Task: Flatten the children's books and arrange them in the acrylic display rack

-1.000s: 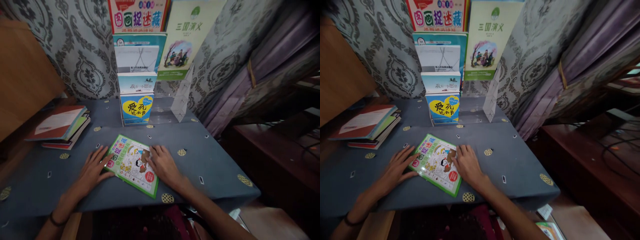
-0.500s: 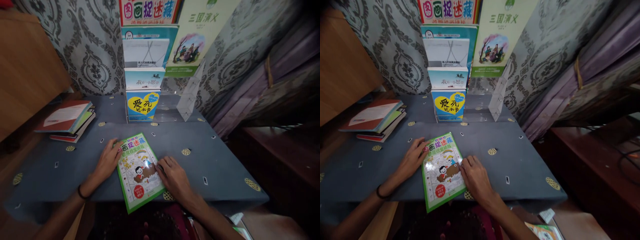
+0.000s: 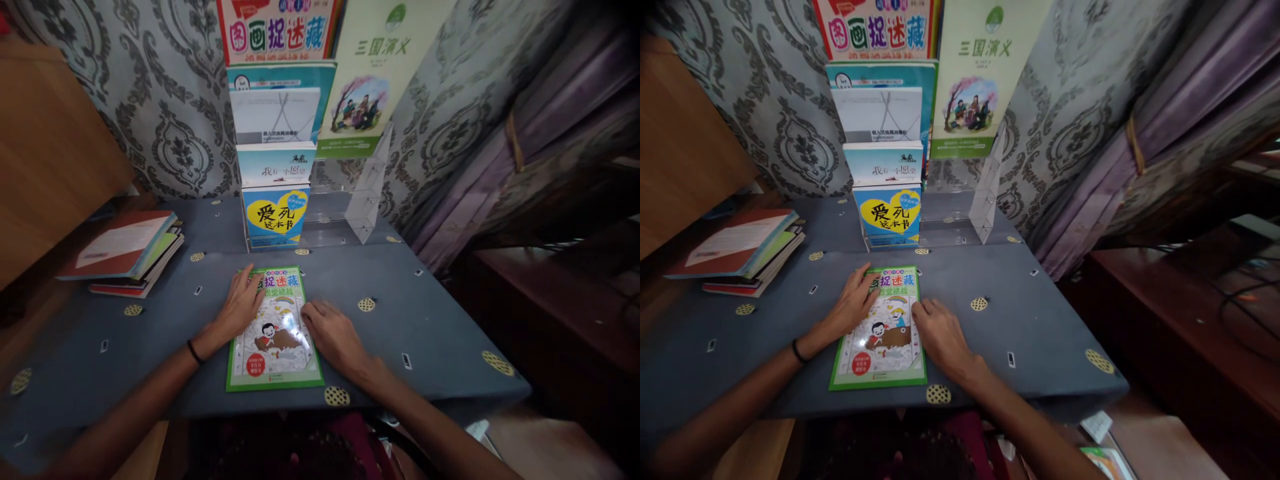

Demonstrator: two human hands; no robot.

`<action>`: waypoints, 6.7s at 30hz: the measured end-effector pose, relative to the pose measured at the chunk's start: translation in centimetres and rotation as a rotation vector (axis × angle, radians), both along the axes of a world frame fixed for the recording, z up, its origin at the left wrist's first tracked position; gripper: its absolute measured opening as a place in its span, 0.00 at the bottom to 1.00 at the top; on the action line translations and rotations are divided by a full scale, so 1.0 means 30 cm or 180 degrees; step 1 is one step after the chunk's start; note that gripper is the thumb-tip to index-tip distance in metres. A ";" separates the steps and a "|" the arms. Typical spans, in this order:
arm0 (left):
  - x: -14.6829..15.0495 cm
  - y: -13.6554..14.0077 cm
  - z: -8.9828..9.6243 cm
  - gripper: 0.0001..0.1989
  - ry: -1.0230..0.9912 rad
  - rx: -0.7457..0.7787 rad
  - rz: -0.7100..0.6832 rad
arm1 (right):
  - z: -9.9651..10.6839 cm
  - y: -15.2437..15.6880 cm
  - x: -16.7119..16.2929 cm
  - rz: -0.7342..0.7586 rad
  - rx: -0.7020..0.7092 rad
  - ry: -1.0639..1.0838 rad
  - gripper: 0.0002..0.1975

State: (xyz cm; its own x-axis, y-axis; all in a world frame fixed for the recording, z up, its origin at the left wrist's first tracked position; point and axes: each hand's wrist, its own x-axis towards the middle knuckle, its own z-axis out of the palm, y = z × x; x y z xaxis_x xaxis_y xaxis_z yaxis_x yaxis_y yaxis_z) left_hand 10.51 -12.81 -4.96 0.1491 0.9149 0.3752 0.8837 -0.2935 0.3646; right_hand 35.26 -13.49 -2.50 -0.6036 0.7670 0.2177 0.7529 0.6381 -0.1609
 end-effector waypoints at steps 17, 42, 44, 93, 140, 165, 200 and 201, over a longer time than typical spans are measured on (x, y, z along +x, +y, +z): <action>-0.040 -0.002 0.058 0.23 -0.0046 -0.0248 0.0290 | -0.042 0.206 -0.169 0.0474 -0.0125 0.0451 0.21; -0.037 -0.019 0.140 0.16 0.0794 -0.0730 0.0429 | -0.170 0.310 -0.109 0.0034 0.0185 0.0578 0.25; -0.039 -0.018 0.137 0.14 0.0823 -0.0730 0.0414 | -0.170 0.316 -0.103 0.0039 0.0183 0.0561 0.26; -0.152 0.086 0.011 0.21 -0.0151 0.0162 0.0191 | -0.077 0.285 -0.120 -0.0135 -0.0155 -0.0096 0.31; -0.086 0.054 -0.017 0.26 0.0746 -0.0212 0.0534 | -0.002 0.188 -0.105 0.0292 -0.0495 0.0047 0.29; 0.273 -0.385 0.041 0.24 0.0630 -0.0361 -0.0786 | -0.031 0.178 -0.138 0.0197 -0.0315 -0.0077 0.26; -0.462 -0.147 0.212 0.22 0.0673 0.0795 0.1685 | -0.135 0.153 -0.181 0.0536 0.0217 0.0030 0.30; -0.535 -0.165 0.229 0.25 0.0820 0.0735 0.1890 | -0.138 0.155 -0.180 0.0545 0.0237 0.0052 0.30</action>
